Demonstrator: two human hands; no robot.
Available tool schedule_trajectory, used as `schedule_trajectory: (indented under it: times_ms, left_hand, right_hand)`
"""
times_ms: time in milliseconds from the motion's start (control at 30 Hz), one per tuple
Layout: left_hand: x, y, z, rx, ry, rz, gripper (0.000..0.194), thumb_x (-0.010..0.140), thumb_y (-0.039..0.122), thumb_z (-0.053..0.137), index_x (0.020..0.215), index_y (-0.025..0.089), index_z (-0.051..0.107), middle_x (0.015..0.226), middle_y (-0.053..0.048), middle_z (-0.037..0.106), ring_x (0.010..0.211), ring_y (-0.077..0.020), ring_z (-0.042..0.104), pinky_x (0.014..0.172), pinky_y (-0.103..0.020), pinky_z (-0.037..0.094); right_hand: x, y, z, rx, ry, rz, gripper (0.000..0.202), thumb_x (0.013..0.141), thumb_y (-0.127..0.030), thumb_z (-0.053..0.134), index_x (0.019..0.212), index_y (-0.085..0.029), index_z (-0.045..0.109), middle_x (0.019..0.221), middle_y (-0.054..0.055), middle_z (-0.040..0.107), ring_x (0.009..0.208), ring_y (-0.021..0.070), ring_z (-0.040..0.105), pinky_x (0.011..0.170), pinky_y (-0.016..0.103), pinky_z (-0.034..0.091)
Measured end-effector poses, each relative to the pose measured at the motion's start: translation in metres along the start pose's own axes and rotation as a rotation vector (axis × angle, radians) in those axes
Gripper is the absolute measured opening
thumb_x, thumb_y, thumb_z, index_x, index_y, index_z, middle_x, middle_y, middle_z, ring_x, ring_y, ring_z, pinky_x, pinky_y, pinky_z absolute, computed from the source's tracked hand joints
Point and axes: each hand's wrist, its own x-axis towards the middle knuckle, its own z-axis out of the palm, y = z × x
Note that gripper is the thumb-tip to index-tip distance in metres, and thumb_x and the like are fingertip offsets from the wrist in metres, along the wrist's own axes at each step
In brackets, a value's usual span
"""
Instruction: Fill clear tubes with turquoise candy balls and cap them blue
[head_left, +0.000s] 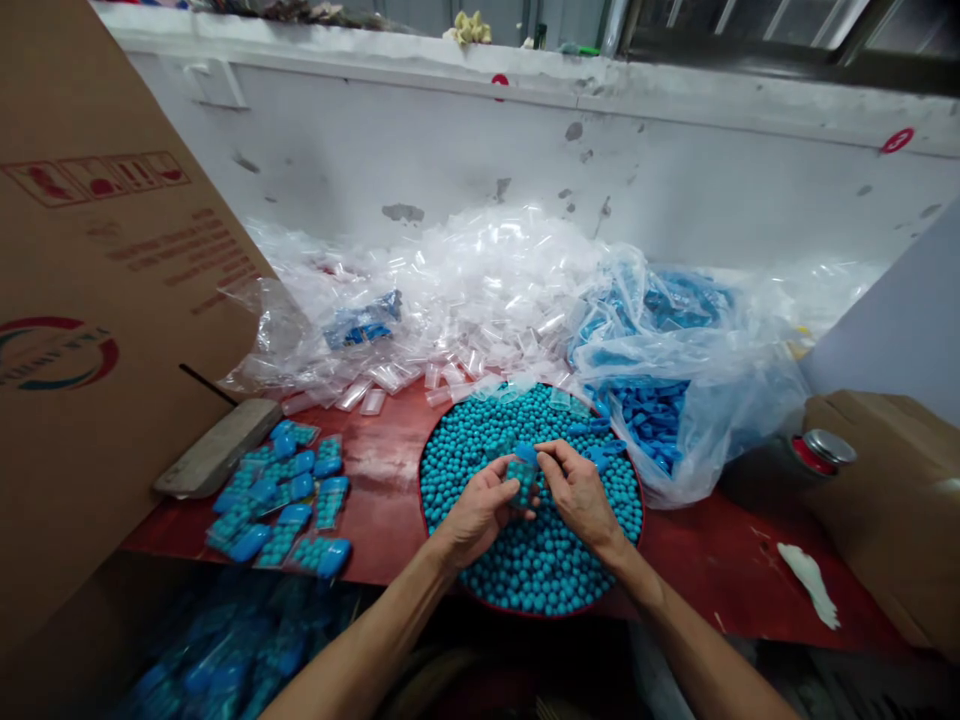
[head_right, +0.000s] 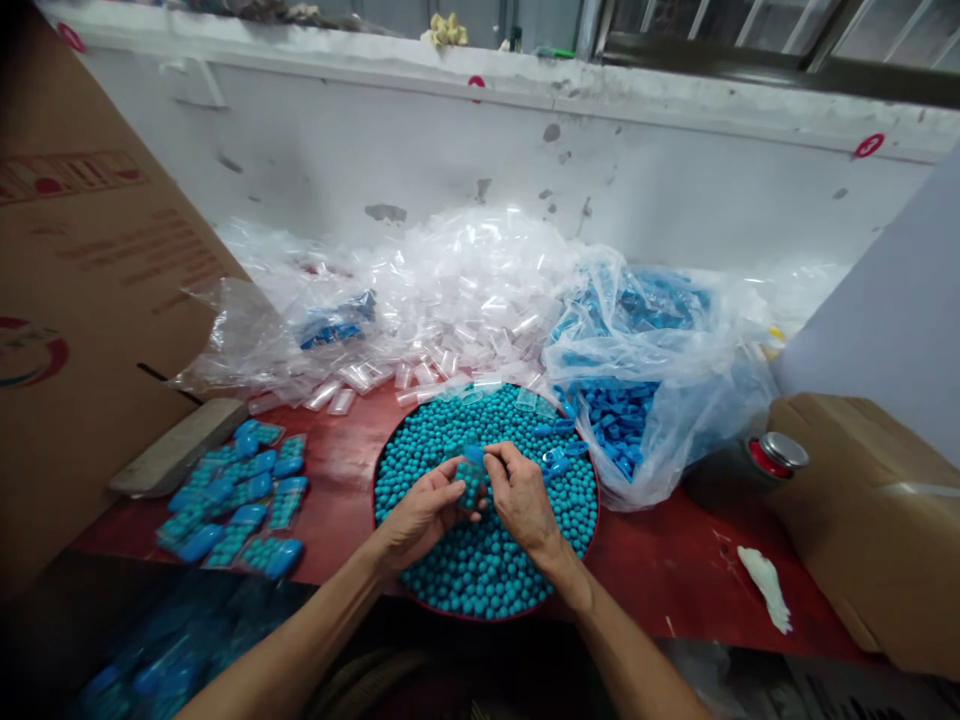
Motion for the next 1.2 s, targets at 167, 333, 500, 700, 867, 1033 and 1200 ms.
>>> schedule_trajectory:
  times_ms: [167,333,500,700,867,1033,1200]
  left_hand:
    - [0.001,-0.003,-0.002,0.135,0.055,0.047,0.034,0.072,0.030,0.058,0.103,0.019,0.048,0.089,-0.003,0.054,0.062,-0.0089,0.054,0.053,-0.021,0.044]
    - [0.002,-0.004,-0.004,0.304,0.174,0.121,0.049,0.073,0.030,0.055,0.118,0.021,0.039,0.083,0.000,0.052,0.055,-0.0067,0.049,0.048,-0.018,0.040]
    - [-0.002,-0.003,-0.003,0.386,0.190,0.124,0.047,0.074,0.029,0.053,0.118,0.021,0.041,0.074,0.001,0.051,0.051,-0.0068,0.047,0.045,-0.018,0.038]
    - [-0.004,-0.005,0.001,0.402,0.262,0.128,0.036,0.072,0.029,0.053,0.106,0.021,0.045,0.069,0.004,0.048,0.045,-0.0052,0.044,0.039,-0.016,0.035]
    - [-0.010,0.006,-0.004,0.434,0.166,0.055,0.037,0.073,0.032,0.053,0.107,0.020,0.043,0.065,0.004,0.048,0.046,-0.0067,0.046,0.041,-0.017,0.039]
    - [-0.018,0.009,-0.001,0.449,0.084,0.026,0.035,0.072,0.031,0.056,0.104,0.022,0.043,0.081,0.000,0.054,0.059,-0.0082,0.047,0.045,-0.016,0.040]
    - [-0.018,0.003,0.003,0.456,0.133,0.082,0.049,0.076,0.033,0.050,0.121,0.026,0.031,0.089,-0.002,0.055,0.054,-0.0079,0.045,0.047,-0.020,0.042]
  right_hand:
    - [-0.002,-0.003,-0.002,-0.047,-0.108,-0.056,0.021,0.084,-0.026,0.041,0.090,-0.020,0.059,0.071,0.000,0.059,0.065,0.0130,0.054,0.063,0.023,0.042]
    - [-0.004,-0.001,0.002,-0.019,-0.049,-0.075,0.021,0.083,-0.026,0.042,0.090,-0.019,0.061,0.076,0.001,0.062,0.068,0.0132,0.055,0.064,0.023,0.043]
    - [-0.003,0.003,-0.005,0.051,-0.230,-0.082,0.021,0.082,-0.025,0.045,0.093,-0.020,0.062,0.073,0.000,0.062,0.066,0.0125,0.056,0.063,0.023,0.044]
    - [-0.005,0.005,-0.008,0.029,-0.290,-0.092,0.024,0.082,-0.027,0.044,0.096,-0.021,0.062,0.070,0.000,0.061,0.063,0.0121,0.053,0.060,0.024,0.044]
    - [-0.007,0.002,-0.020,0.133,-0.419,-0.008,0.028,0.077,-0.022,0.050,0.104,-0.021,0.057,0.093,0.003,0.060,0.077,0.0132,0.055,0.071,0.028,0.045]
    - [0.004,0.003,-0.015,0.445,-0.260,0.239,0.039,0.072,-0.025,0.055,0.110,-0.017,0.051,0.073,-0.001,0.058,0.047,0.0079,0.050,0.048,0.024,0.046]
    - [0.000,-0.007,-0.008,0.197,-0.239,0.011,0.026,0.078,-0.027,0.049,0.102,-0.020,0.057,0.089,0.004,0.061,0.077,0.0149,0.057,0.069,0.029,0.048]
